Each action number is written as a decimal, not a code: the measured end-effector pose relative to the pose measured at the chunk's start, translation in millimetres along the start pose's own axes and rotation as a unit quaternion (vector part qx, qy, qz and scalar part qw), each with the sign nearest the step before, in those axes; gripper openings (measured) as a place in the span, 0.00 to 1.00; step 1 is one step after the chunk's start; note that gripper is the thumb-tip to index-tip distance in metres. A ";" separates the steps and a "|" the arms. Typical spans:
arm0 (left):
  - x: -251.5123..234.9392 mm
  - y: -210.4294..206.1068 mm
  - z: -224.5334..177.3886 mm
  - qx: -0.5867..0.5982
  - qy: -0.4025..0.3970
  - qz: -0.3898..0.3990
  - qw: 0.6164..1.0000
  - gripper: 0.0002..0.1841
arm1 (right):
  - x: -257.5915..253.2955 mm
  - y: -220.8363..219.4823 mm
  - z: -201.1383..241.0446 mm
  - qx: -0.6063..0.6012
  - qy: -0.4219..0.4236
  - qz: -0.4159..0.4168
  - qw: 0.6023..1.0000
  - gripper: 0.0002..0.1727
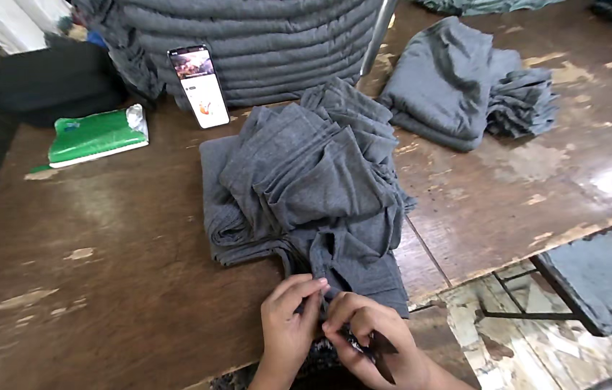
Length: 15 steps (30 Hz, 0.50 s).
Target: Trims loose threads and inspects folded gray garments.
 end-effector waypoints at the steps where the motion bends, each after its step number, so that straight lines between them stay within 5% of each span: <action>1: 0.1 1.4 5.0 0.043 0.031 -0.010 0.999 0.04 | 0.4 2.2 -5.1 0.016 -0.021 0.003 1.000 0.08; 8: 5.6 7.9 31.6 0.264 0.205 -0.054 0.941 0.04 | 18.4 15.5 -52.0 0.213 -0.148 0.053 0.964 0.21; 15: 5.5 11.0 25.1 0.267 0.183 -0.051 0.945 0.04 | 14.8 7.2 -45.2 0.330 -0.128 0.022 0.935 0.20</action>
Point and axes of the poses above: each hand's wrist, its own x-axis away from the middle knuckle, its own y-axis out of the back of the hand, z = x × y, the point moved 9 cm from there along -x, towards the middle knuckle, and after that the axes turned 4 degrees about -x, right-handed, at the moved point
